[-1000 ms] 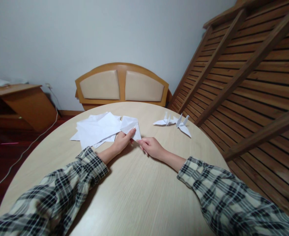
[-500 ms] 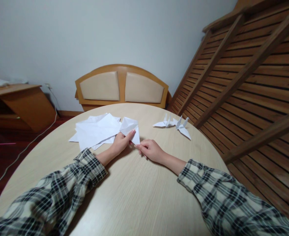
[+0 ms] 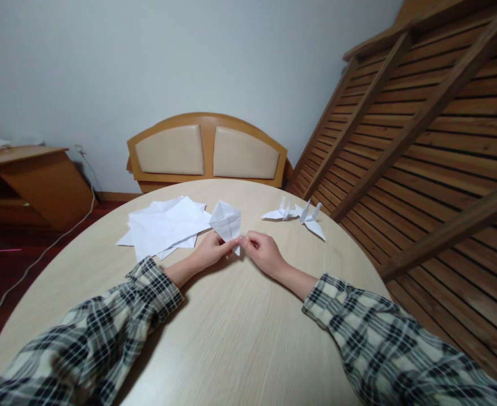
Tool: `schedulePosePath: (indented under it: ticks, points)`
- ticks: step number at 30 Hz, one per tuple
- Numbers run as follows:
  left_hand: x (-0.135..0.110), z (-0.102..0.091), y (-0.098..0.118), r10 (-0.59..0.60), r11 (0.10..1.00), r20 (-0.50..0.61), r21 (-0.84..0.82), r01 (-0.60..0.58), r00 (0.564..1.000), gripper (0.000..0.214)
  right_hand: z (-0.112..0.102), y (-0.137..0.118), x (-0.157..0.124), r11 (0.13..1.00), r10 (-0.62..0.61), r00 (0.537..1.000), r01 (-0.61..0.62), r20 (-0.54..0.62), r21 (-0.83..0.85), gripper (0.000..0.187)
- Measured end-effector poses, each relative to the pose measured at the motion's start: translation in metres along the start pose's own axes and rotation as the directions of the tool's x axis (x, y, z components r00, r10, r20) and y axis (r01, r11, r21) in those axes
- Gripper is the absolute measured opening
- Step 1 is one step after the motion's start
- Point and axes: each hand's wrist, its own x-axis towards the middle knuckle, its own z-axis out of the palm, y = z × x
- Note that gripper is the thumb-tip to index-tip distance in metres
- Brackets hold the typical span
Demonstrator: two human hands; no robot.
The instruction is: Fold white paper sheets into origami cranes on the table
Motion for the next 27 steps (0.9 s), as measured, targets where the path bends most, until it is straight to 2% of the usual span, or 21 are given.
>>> schedulePosePath:
  ticks: [3, 5, 6, 9, 13, 16, 18, 22, 25, 27]
  points:
    - [-0.002, 0.001, 0.0, 0.055, 0.986, 0.041, 0.158, -0.061, 0.998, 0.035, -0.001, 0.003, 0.001, 0.998, -0.06, 0.962, 0.062, -0.267, 0.002, 0.024]
    - [-0.003, 0.003, 0.0, 0.094, 0.955, 0.075, 0.275, -0.112, 0.993, 0.034, 0.0, 0.005, 0.001, 0.995, -0.093, 0.929, 0.101, -0.358, 0.004, 0.032]
    - [-0.004, 0.003, 0.0, 0.11, 0.935, 0.093, 0.327, -0.135, 0.99, 0.033, 0.0, 0.006, 0.001, 0.994, -0.092, 0.926, 0.108, -0.367, 0.025, 0.039]
    - [-0.006, 0.004, -0.002, 0.137, 0.885, 0.137, 0.427, -0.183, 0.981, 0.032, 0.002, 0.009, 0.002, 0.979, -0.031, 0.961, 0.086, -0.276, 0.187, 0.048]
    - [-0.007, 0.004, -0.003, 0.176, 0.875, 0.161, 0.426, -0.23, 0.971, 0.035, 0.003, 0.008, 0.007, 0.915, 0.026, 0.992, 0.027, -0.126, 0.403, 0.04]
    - [-0.007, 0.004, -0.002, 0.178, 0.901, 0.162, 0.37, -0.227, 0.971, 0.039, 0.001, 0.007, 0.01, 0.893, 0.057, 0.99, 0.006, -0.128, 0.45, 0.035]
    - [-0.007, 0.003, 0.001, 0.141, 0.934, 0.14, 0.31, -0.178, 0.98, 0.04, -0.001, 0.009, 0.011, 0.891, 0.086, 0.985, -0.009, -0.15, 0.455, 0.033]
    - [-0.005, 0.0, 0.002, 0.072, 0.987, -0.022, 0.143, -0.068, 0.997, 0.037, -0.001, 0.014, 0.012, 0.894, 0.157, 0.981, -0.09, -0.117, 0.439, 0.031]
    - [-0.003, -0.002, -0.001, 0.063, 0.998, -0.188, -0.008, -0.066, 0.98, 0.023, 0.001, 0.02, 0.011, 0.9, 0.177, 0.983, -0.146, -0.038, 0.411, 0.028]
    - [-0.003, -0.002, -0.005, 0.037, 0.995, -0.225, -0.082, -0.057, 0.974, 0.025, 0.004, 0.024, 0.01, 0.899, 0.18, 0.984, -0.17, 0.013, 0.404, 0.024]
